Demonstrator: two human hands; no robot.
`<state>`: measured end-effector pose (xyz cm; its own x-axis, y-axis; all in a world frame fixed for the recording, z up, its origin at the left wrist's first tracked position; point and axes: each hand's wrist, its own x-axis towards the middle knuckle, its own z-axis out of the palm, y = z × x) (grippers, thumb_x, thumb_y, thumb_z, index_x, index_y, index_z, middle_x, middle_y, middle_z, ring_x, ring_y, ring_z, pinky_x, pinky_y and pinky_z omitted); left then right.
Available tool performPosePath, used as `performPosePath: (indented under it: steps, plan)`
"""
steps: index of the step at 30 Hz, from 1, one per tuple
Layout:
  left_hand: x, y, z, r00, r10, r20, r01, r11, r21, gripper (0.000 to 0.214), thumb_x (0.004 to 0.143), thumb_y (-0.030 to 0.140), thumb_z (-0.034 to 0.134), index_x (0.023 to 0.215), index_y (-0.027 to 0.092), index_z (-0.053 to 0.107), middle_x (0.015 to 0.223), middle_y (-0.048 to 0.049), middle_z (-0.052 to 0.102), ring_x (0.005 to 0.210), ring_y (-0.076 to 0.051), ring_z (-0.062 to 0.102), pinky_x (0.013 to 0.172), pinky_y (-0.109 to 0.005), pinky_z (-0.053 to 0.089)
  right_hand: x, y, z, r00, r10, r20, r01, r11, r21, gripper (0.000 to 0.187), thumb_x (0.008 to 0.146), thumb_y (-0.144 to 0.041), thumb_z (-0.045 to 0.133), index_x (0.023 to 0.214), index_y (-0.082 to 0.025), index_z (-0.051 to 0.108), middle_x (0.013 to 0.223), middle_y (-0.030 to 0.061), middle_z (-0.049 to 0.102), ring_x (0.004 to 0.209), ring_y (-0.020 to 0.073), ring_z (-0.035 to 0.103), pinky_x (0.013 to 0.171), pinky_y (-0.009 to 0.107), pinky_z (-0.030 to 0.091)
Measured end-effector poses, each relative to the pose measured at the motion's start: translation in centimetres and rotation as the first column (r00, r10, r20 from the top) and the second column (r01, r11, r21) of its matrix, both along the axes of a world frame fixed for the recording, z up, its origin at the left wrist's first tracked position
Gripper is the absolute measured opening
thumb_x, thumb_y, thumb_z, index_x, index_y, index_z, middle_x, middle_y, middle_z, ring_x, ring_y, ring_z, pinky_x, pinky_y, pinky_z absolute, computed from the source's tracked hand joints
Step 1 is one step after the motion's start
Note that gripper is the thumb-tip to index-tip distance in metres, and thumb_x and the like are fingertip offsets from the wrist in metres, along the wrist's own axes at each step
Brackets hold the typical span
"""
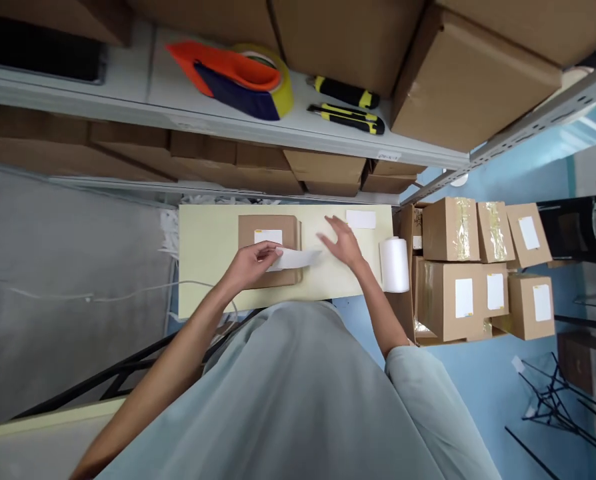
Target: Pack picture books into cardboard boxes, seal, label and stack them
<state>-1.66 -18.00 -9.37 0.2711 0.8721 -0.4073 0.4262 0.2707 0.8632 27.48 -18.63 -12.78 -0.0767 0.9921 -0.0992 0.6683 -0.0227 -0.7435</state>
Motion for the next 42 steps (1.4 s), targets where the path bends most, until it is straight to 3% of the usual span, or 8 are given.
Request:
performPosePath:
  steps: [2, 4, 5, 8, 17, 30, 35, 42]
  plan:
    - [-1.4, -0.5, 1.2, 1.000, -0.021, 0.019, 0.020, 0.999, 0.025, 0.052, 0.082, 0.075, 0.072, 0.099, 0.026, 0.082, 0.105, -0.0088, 0.085, 0.098, -0.030, 0.077, 0.093, -0.038, 0.063, -3.0, -2.6, 2.5, 0.992, 0.111, -0.056, -0.114, 0.992, -0.051, 0.060, 0.098, -0.051, 0.081, 0.151, -0.024, 0.070, 0.145, 0.0121, 0.076, 0.143, 0.0304, 0.066, 0.121, 0.043, 0.050]
    - [-2.5, -0.9, 2.3, 0.999, -0.016, 0.044, 0.014, 0.999, 0.037, 0.055, 0.081, 0.078, 0.073, 0.098, 0.027, 0.084, 0.108, -0.0089, 0.085, 0.100, -0.031, 0.078, 0.097, -0.040, 0.063, -5.9, -4.6, 4.1, 0.981, 0.161, -0.105, -0.175, 0.974, -0.141, 0.040, 0.095, -0.054, 0.083, 0.124, -0.026, 0.082, 0.113, 0.0042, 0.083, 0.110, 0.0258, 0.077, 0.100, 0.034, 0.057]
    - [-3.1, -1.0, 2.9, 0.998, 0.002, 0.066, -0.004, 0.999, 0.035, 0.057, 0.080, 0.079, 0.075, 0.098, 0.027, 0.084, 0.108, -0.0093, 0.085, 0.101, -0.031, 0.078, 0.099, -0.041, 0.064, -7.2, -5.4, 4.7, 0.979, 0.163, -0.119, -0.182, 0.968, -0.175, 0.031, 0.097, -0.056, 0.079, 0.106, -0.026, 0.083, 0.094, 0.0002, 0.081, 0.092, 0.0222, 0.075, 0.086, 0.030, 0.056]
    - [-4.6, -1.3, 4.3, 0.983, 0.088, 0.161, -0.094, 0.995, 0.029, 0.061, 0.074, 0.081, 0.081, 0.097, 0.024, 0.085, 0.109, -0.0117, 0.085, 0.103, -0.033, 0.080, 0.099, -0.044, 0.066, -10.1, -6.6, 6.2, 0.987, 0.098, -0.130, -0.119, 0.979, -0.163, 0.050, 0.101, -0.064, 0.068, 0.069, -0.024, 0.068, 0.063, -0.0053, 0.058, 0.062, 0.0150, 0.052, 0.063, 0.026, 0.041]
    - [-9.6, -2.7, 7.3, 0.841, 0.328, 0.431, -0.330, 0.941, -0.074, 0.056, 0.079, 0.070, 0.086, 0.104, 0.020, 0.082, 0.111, -0.0161, 0.085, 0.103, -0.034, 0.084, 0.102, -0.055, 0.069, -15.2, -6.1, 12.1, 0.969, -0.152, -0.194, 0.158, 0.987, 0.018, 0.060, 0.096, -0.077, 0.064, 0.069, -0.023, 0.060, 0.067, -0.0031, 0.052, 0.065, 0.0149, 0.044, 0.063, 0.027, 0.039]
    - [-14.1, -5.0, 12.2, 0.817, 0.327, 0.475, -0.344, 0.938, -0.053, 0.039, 0.085, 0.056, 0.083, 0.099, 0.019, 0.082, 0.109, -0.0142, 0.085, 0.102, -0.036, 0.084, 0.095, -0.054, 0.071, -21.9, -8.0, 17.1, 0.917, -0.267, -0.297, 0.284, 0.959, 0.015, 0.057, 0.088, -0.075, 0.071, 0.067, -0.025, 0.056, 0.066, -0.0019, 0.044, 0.068, 0.0166, 0.045, 0.062, 0.029, 0.041]
    - [-15.2, -5.3, 13.4, 0.804, 0.311, 0.507, -0.318, 0.945, -0.075, 0.042, 0.081, 0.057, 0.083, 0.097, 0.019, 0.083, 0.110, -0.0141, 0.086, 0.099, -0.033, 0.084, 0.092, -0.050, 0.071, -23.3, -8.4, 17.9, 0.875, -0.323, -0.361, 0.361, 0.932, 0.041, 0.064, 0.085, -0.079, 0.074, 0.065, -0.025, 0.047, 0.067, -0.0040, 0.040, 0.066, 0.0136, 0.038, 0.060, 0.027, 0.036]
    - [-15.2, -6.9, 13.6, 0.857, 0.095, 0.507, -0.076, 0.995, -0.059, 0.048, 0.069, 0.063, 0.093, 0.087, 0.020, 0.082, 0.087, -0.0115, 0.084, 0.083, -0.031, 0.081, 0.075, -0.042, 0.069, -24.9, -7.7, 18.9, 0.824, -0.378, -0.423, 0.452, 0.888, 0.086, 0.060, 0.088, -0.079, 0.072, 0.072, -0.023, 0.055, 0.070, -0.0031, 0.048, 0.068, 0.0131, 0.042, 0.059, 0.026, 0.038]
